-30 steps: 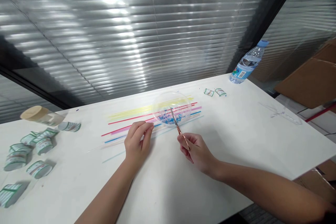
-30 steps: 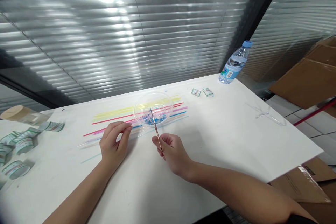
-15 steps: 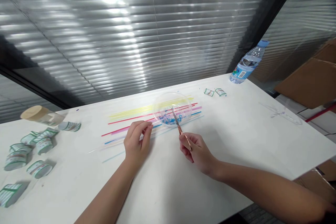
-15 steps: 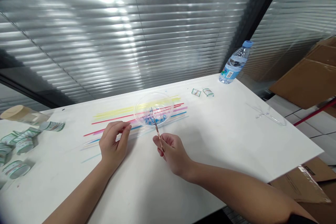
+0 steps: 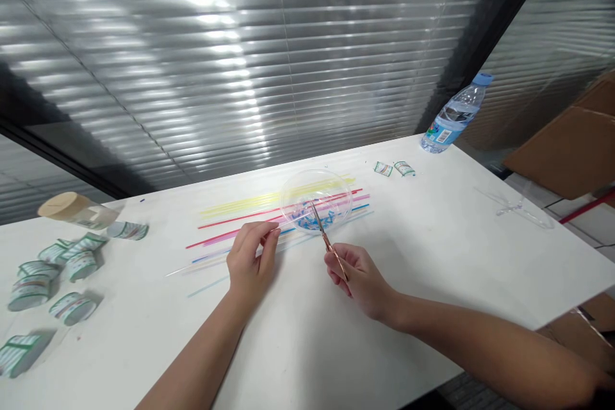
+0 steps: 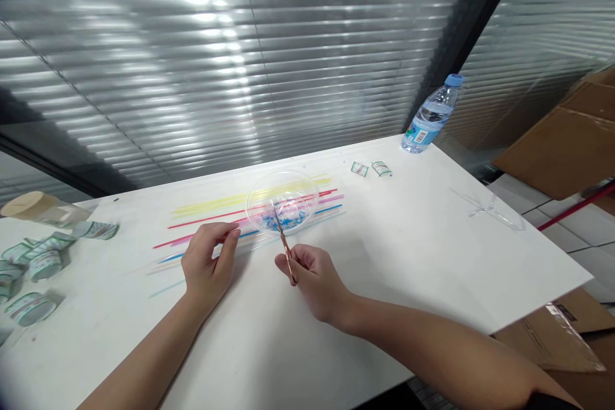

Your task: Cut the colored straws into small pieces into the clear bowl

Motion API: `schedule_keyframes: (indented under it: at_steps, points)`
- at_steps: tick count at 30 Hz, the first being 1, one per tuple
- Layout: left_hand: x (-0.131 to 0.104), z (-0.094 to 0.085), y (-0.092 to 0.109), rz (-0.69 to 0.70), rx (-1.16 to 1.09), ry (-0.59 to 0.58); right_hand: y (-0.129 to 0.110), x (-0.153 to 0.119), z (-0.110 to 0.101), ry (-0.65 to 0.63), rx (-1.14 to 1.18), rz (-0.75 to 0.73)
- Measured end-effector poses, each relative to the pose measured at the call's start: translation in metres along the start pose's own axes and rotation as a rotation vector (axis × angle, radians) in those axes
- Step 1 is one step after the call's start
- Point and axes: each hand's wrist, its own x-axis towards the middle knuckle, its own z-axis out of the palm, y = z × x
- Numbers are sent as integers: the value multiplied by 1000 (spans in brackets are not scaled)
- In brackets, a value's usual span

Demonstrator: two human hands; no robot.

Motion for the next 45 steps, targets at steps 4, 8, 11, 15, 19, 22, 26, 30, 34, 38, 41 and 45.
schedule_keyframes:
  at_steps: [4, 8, 11, 15, 19, 22, 26, 30, 34, 38, 41, 45]
  points:
    - [0, 0, 0, 5, 6, 3, 0, 0, -1, -6, -13, -12]
    - [-1, 0, 0, 7, 0, 10, 1, 1, 0, 5, -27, -22]
    - [-1, 0, -1, -1, -1, 8, 0, 0, 0, 5, -25, -13]
    - [-1, 0, -1, 6, -12, 2, -1, 0, 0, -12, -25, -12]
    - [-1, 0, -1, -3, -10, -5, 0, 0, -1, -16, -32, -7]
    - [0, 0, 0, -4, -2, -8, 1, 1, -1, -13, -31, -3]
    - [0, 0, -1, 3, 0, -7, 1, 1, -1, -11, -32, 9]
    - [0, 0, -1, 19, -12, -8, 1, 1, -1, -8, -23, 10]
    - [0, 0, -1, 19, -9, -2, 2, 1, -1, -13, -25, -2]
    - [0, 0, -1, 25, -24, 4, 2, 1, -2, -17, -25, -5]
    - [-1, 0, -2, 39, -29, 7, 1, 1, -2, -14, -29, -5]
    - [-2, 0, -3, 40, -29, 13, 2, 1, -2, -21, -28, -1]
